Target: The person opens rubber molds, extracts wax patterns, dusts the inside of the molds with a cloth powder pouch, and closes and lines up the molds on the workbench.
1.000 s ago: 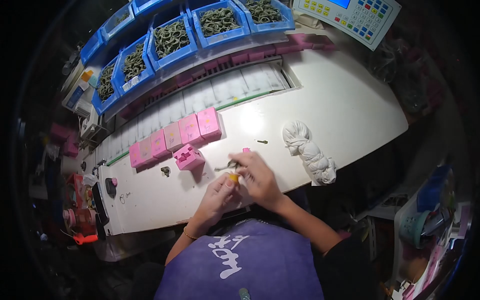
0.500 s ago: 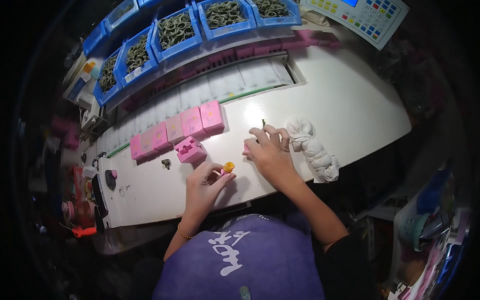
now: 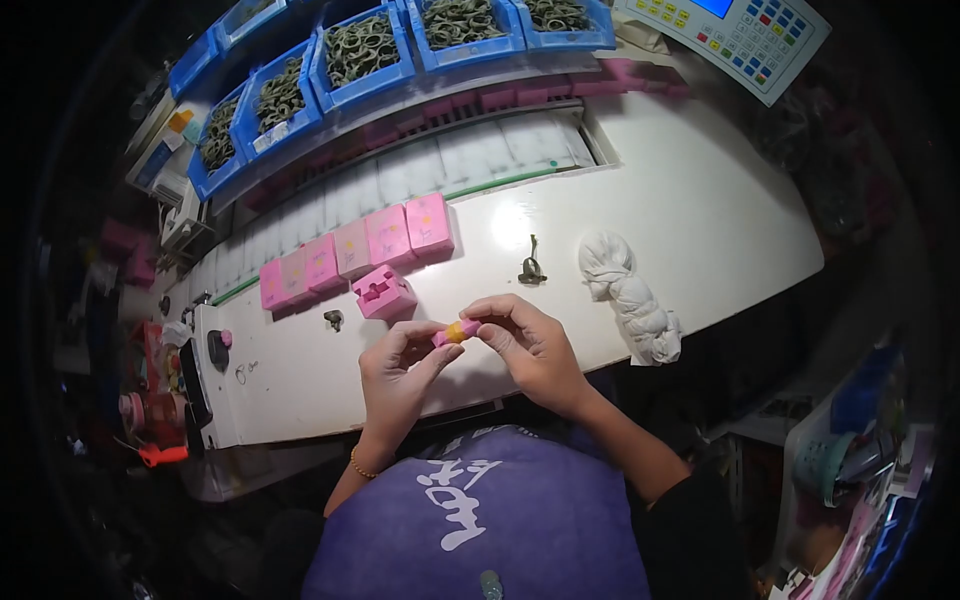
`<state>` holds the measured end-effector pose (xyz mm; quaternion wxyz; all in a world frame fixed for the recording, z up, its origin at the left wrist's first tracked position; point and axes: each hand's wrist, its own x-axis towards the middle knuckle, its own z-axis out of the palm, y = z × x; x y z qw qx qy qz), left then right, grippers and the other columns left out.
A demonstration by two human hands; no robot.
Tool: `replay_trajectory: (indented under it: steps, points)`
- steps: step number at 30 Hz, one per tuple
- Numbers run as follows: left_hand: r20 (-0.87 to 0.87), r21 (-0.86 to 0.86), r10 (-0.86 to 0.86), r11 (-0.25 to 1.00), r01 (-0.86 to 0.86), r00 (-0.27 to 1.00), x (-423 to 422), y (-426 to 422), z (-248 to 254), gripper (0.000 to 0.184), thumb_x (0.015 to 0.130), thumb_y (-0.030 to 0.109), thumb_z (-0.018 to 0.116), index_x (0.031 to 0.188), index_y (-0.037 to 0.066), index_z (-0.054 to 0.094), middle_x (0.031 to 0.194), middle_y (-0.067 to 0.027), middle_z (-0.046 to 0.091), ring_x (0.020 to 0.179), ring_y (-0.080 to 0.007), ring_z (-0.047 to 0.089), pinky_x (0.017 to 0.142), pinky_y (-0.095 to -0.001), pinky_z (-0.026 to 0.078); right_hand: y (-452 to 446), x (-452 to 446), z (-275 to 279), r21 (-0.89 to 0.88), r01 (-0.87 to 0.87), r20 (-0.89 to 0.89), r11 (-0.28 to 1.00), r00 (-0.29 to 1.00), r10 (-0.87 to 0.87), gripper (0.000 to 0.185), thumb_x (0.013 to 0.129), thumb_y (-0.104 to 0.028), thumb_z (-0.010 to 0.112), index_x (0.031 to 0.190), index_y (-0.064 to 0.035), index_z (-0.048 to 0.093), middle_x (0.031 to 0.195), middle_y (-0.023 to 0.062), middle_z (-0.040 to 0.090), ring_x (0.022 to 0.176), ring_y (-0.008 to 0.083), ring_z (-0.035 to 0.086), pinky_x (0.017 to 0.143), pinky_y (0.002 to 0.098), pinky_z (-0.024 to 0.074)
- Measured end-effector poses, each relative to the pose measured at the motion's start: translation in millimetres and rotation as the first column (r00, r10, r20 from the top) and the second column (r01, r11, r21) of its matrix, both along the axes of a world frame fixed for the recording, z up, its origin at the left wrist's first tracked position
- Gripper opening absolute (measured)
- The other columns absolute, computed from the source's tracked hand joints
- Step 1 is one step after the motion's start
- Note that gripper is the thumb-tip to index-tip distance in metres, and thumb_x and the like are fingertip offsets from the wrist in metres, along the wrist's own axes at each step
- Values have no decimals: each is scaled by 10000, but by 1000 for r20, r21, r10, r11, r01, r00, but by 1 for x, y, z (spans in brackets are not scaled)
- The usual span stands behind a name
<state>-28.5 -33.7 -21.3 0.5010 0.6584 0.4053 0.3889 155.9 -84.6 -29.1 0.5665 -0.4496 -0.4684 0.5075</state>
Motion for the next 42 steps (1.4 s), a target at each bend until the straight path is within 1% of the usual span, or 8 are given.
replay_trajectory:
  steps: [17, 19, 21, 26, 30, 36, 40, 42]
  points:
    - [14, -139, -382, 915, 380, 924, -2, 7, 4, 687, 797, 36, 839, 1420, 26, 550, 975, -93, 712, 848, -131, 693, 825, -288, 575, 1, 8, 3, -59, -26, -259, 998, 966, 9, 647, 953, -32, 674, 1528, -2, 379, 1311, 207, 621, 1071, 201, 633, 969, 336, 501]
    - [132, -211, -245, 940, 269, 961, -1, 7, -6, 648, 778, 38, 857, 1351, 7, 557, 940, -72, 684, 826, -113, 663, 816, -280, 573, 2, 37, 4, 375, 181, 683, 909, 609, -403, 662, 889, -15, 696, 1500, -46, 442, 1378, 176, 578, 1107, 283, 615, 967, 372, 505]
    - [88, -155, -211, 963, 223, 973, 0, 9, -12, 621, 774, -3, 849, 1311, 9, 538, 962, -53, 649, 845, -107, 653, 813, -274, 570, -1, 69, 22, 469, 146, 882, 871, -23, -471, 658, 820, -11, 689, 1450, -86, 514, 1434, 136, 537, 1118, 334, 589, 957, 398, 509]
    - [-28, -67, -133, 989, 131, 991, 5, 8, -14, 580, 776, -24, 846, 1256, 3, 521, 999, -48, 627, 865, -97, 637, 799, -258, 566, -19, 99, -4, 169, 270, 978, 948, 71, -195, 589, 796, 4, 644, 1373, -96, 593, 1450, 120, 541, 1066, 345, 581, 922, 430, 513]
    - [-73, -61, -107, 993, 103, 992, 11, 7, -13, 576, 779, -10, 849, 1254, 0, 524, 1021, -58, 637, 869, -95, 634, 803, -263, 570, -25, 57, 18, 523, 139, 744, 841, 407, -530, 569, 743, 60, 645, 1292, -90, 664, 1384, 131, 610, 1029, 339, 621, 889, 427, 532]
    - [129, -81, -44, 995, 55, 991, 18, 3, -18, 554, 776, 1, 841, 1248, 0, 552, 1007, -71, 669, 854, -126, 655, 804, -266, 559, -24, 17, 12, 373, -236, 749, 897, 648, -141, 561, 748, 47, 679, 1298, -61, 661, 1391, 195, 593, 1121, 301, 635, 931, 383, 529]
    - [442, -281, -116, 924, 261, 889, 11, -1, -25, 713, 736, -32, 859, 1344, 32, 493, 1185, -82, 604, 1084, -174, 623, 955, -306, 529, -33, 18, 0, 174, 13, 279, 985, 958, -62, 502, 863, 7, 619, 1362, -23, 586, 1310, 219, 618, 976, 207, 668, 835, 338, 562]
    - [619, -431, -4, 834, 344, 785, 18, 1, -22, 719, 728, -40, 855, 1346, 55, 501, 1273, -96, 556, 1105, -173, 605, 969, -320, 517, -34, 13, 6, -277, -207, -550, 938, 835, 22, 536, 908, -54, 561, 1432, -4, 461, 1166, 232, 636, 883, 217, 672, 770, 334, 568]
